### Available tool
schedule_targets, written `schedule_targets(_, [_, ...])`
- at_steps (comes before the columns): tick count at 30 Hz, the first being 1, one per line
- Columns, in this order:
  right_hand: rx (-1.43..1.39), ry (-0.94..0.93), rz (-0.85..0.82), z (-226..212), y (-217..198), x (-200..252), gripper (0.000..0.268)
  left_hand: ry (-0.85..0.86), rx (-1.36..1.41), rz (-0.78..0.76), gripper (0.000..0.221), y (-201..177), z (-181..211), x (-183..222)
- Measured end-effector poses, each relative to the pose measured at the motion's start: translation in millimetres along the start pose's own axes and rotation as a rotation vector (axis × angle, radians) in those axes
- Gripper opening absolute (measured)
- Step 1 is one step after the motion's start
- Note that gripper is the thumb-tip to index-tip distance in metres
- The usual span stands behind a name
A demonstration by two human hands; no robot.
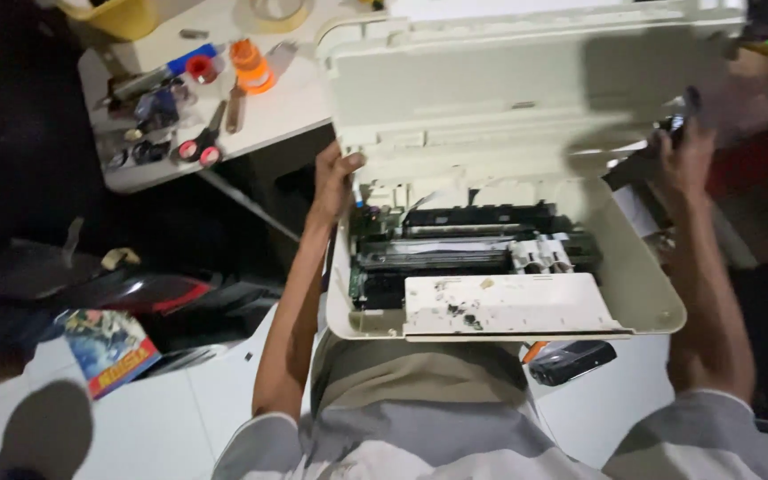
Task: Disassembling a printer to inspect the internal circuit board and mechanical components using a magnifying glass.
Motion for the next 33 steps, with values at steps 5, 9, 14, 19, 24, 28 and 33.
schedule_targets(5, [-0.044, -0.033, 0.011, -70.1, -60.9, -10.7, 0.047, 0.016, 0.019, -0.063, 0.042, 10.2, 17.0, 3.0])
schedule_targets(9, [-0.476, 0.129, 0.062, -126.5, -123.1, 0.5, 0.032, -0.002, 0.068, 0.020, 0.036, -4.7, -10.7, -2.5])
schedule_targets(14, [-0.737, 0.390, -0.083, -149.1, -128.5, 66.4, 0.066, -0.005, 0.017, 0.017, 0.037, 0.5, -1.6, -2.4])
schedule_targets(19, [-0.807, 0.427, -0.116, -242.4, -203.7, 100.4, 0.076, -0.023, 0.000, 0.014, 0.020, 4.8, 12.1, 1.8])
schedule_targets(24, [-0.257, -0.197, -0.255, -339.6, -244.5, 113.7, 0.040, 0.043, 0.014, -0.004, 0.034, 9.9, 17.0, 1.5])
schedule_targets(28, [-0.049, -0.375, -0.342, -398.4, -206.0, 131.5, 0.053, 0.043, -0.008, -0.072, 0.034, 28.9, 33.2, 5.5])
schedule_targets(33, [-0.006, -0.321, -0.130, -390.3, -183.5, 157.0, 0.030, 0.083, -0.015, -0.027, 0.033, -14.8, -24.4, -3.8])
Point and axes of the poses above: each hand's wrist, its own x-axis away from the middle knuckle, its own y-axis out of the palm, z = x × y, the point moved 9 cm from there along -x, towards the middle knuckle, and after that the axes turned 3 degrees about -z, right-handed, at the moved point
